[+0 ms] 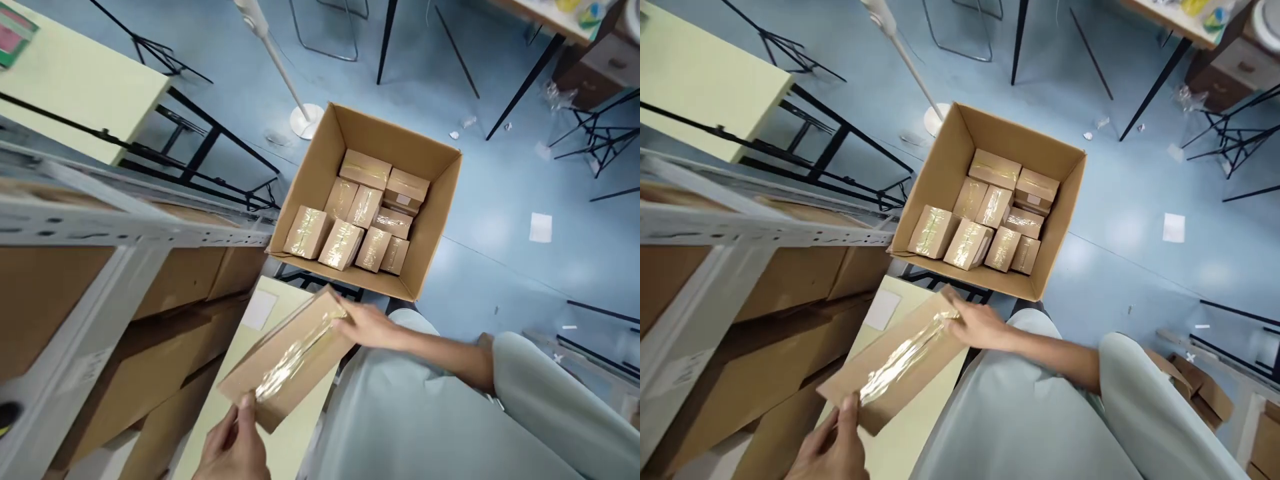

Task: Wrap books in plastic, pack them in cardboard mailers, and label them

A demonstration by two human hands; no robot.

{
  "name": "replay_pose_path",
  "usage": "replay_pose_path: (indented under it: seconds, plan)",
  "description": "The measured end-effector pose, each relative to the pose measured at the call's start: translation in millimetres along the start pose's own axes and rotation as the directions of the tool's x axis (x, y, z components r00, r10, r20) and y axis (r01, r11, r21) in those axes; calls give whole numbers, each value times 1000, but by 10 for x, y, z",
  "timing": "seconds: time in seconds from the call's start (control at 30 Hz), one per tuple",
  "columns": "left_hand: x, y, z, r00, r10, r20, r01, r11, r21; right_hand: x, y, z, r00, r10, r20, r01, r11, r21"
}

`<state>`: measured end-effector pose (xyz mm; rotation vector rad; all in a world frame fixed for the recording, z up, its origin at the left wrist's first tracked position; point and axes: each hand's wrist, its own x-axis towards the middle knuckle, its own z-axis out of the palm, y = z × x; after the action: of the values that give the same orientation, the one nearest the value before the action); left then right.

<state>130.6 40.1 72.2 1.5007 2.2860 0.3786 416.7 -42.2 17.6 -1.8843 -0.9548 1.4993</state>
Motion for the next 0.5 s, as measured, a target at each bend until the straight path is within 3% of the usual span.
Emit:
replay_pose_path:
  seconds: [0.1, 0.23, 0.37, 0.5]
  plan:
    - [-105, 897, 496, 968, 250, 33, -246, 964, -99, -155, 280, -563, 958, 93, -271, -43, 982, 185]
    - [-229, 1773, 1299, 801, 551, 232, -514, 833, -204, -140, 852, -935, 820, 233, -522, 3, 912, 411]
    - [-271, 2367, 2219, 602, 645, 470, -619, 749, -235, 156, 1463, -1153, 635, 393, -665, 20, 852, 523]
    - [-262, 2876, 3272, 427, 619, 659, -700, 687, -192, 667, 1938, -1377, 461, 527, -714, -27, 813, 582]
